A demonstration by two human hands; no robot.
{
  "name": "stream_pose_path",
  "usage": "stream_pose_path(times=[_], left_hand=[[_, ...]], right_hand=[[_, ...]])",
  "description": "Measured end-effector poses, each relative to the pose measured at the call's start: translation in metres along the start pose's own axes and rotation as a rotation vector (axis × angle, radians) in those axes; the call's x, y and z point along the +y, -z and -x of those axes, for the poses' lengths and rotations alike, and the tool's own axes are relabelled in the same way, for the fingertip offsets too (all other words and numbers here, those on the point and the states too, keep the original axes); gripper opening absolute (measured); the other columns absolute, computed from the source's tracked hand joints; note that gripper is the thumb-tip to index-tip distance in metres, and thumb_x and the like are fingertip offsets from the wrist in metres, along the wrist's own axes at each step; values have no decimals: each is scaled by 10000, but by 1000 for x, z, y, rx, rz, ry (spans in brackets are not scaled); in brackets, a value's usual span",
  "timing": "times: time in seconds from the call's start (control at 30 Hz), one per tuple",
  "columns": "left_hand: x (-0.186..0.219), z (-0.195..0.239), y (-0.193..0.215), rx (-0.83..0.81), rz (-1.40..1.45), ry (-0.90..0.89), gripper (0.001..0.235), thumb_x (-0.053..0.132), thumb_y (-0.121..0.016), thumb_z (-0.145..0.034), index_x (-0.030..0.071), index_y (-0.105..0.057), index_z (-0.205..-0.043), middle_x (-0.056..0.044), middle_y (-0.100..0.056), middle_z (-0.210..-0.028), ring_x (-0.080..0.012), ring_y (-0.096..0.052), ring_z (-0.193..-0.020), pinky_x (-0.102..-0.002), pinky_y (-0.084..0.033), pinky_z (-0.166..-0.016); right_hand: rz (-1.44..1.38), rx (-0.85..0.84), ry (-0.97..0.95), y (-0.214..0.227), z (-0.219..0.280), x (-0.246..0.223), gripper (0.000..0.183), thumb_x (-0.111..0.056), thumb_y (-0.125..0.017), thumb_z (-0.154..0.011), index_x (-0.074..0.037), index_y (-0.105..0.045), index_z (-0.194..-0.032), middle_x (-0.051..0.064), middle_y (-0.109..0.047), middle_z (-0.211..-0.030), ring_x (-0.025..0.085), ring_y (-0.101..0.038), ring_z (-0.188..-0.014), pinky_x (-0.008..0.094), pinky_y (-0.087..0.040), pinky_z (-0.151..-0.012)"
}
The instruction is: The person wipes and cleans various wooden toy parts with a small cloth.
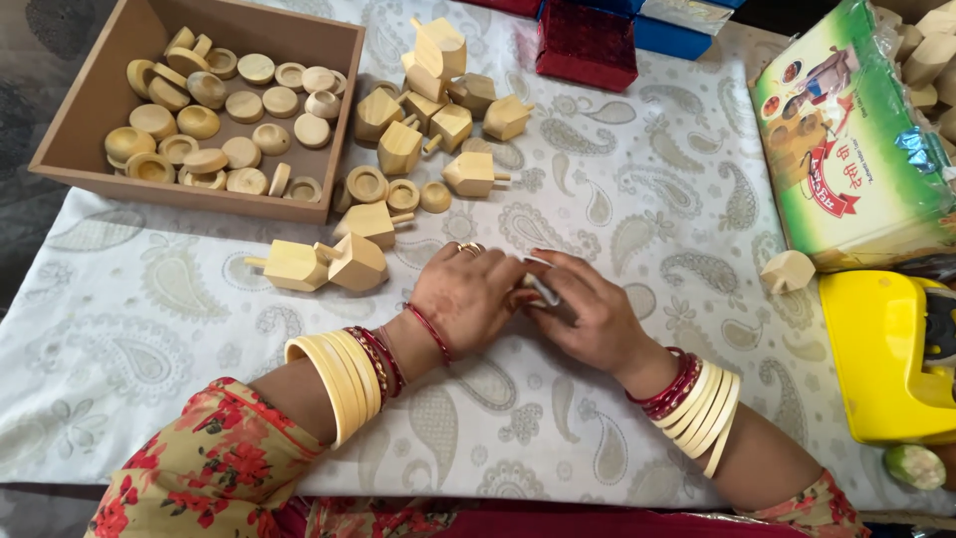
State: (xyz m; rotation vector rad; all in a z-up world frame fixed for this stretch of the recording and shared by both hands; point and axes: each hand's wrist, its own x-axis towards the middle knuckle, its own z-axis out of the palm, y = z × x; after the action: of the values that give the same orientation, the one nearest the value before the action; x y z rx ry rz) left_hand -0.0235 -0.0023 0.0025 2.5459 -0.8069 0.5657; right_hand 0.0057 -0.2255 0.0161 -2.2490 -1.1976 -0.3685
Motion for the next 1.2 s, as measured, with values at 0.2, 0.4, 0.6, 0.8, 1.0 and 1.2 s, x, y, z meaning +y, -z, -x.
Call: stream_pose_path(times=[0.2, 0.4, 0.6, 0.8, 1.0, 1.2], left_hand=[[-2, -6, -10, 162, 461, 99, 752, 366, -854, -769, -10, -480, -1302, -236, -610, -1147, -403, -643, -1019, -446, -514, -877], [-12, -2, -28, -82, 854, 272, 629, 142, -747, -847, 51, -484, -1411, -159, -672, -1246, -282, -730, -1075, -369, -597, -917], [-5, -9, -1, 6, 468, 302, 552, 199, -802, -805, 44, -541, -1266, -194, -597, -1157, -377, -635, -1034, -449, -534, -870], [-2, -5, 3, 45, 364, 354, 524, 220, -798, -772, 56, -559, -1209, -182, -602, -1152, -399, -626, -1042, -467, -522, -887], [-10, -6, -14, -21, 382, 347, 498, 227, -777, -780, 49, -560, -1191, -187, -609, -1132, -401, -645, -1006, -472, -522, -877], [-23, -7, -18, -78, 463, 447, 503, 304, -814, -814, 62, -577, -1186, -175, -627, -1127, -362, -662, -1006, -442, -530, -874]], right_hand=[[-620, 140, -262, -11, 21, 21, 466, -320, -811, -917, 0, -649, -1214, 131, -730, -1196, 128, -673, -1030, 257, -571, -896], [-203, 271, -95, -8, 7, 0, 445, -351, -825, -872, -4, -620, -1061, 151, -744, -1183, 167, -741, -954, 274, -611, -825], [101, 257, -134, -15, 26, 29, 327, -235, -883, -828, -87, -593, -806, 69, -734, -850, 142, -701, -655, 283, -536, -573], [192, 368, 150, -1, 4, 7, 310, -170, -819, -934, 2, -617, -1094, 182, -700, -1185, 285, -724, -1018, 329, -607, -840], [248, 5, 112, 2, -14, -12, 583, 96, -691, -738, 27, -644, -1314, 181, -627, -1350, 355, -559, -1267, 449, -466, -1110], [165, 69, 213, 6, -6, 3, 292, 82, -692, -767, 7, -724, -1047, 111, -685, -1282, 316, -599, -1262, 427, -503, -1087]])
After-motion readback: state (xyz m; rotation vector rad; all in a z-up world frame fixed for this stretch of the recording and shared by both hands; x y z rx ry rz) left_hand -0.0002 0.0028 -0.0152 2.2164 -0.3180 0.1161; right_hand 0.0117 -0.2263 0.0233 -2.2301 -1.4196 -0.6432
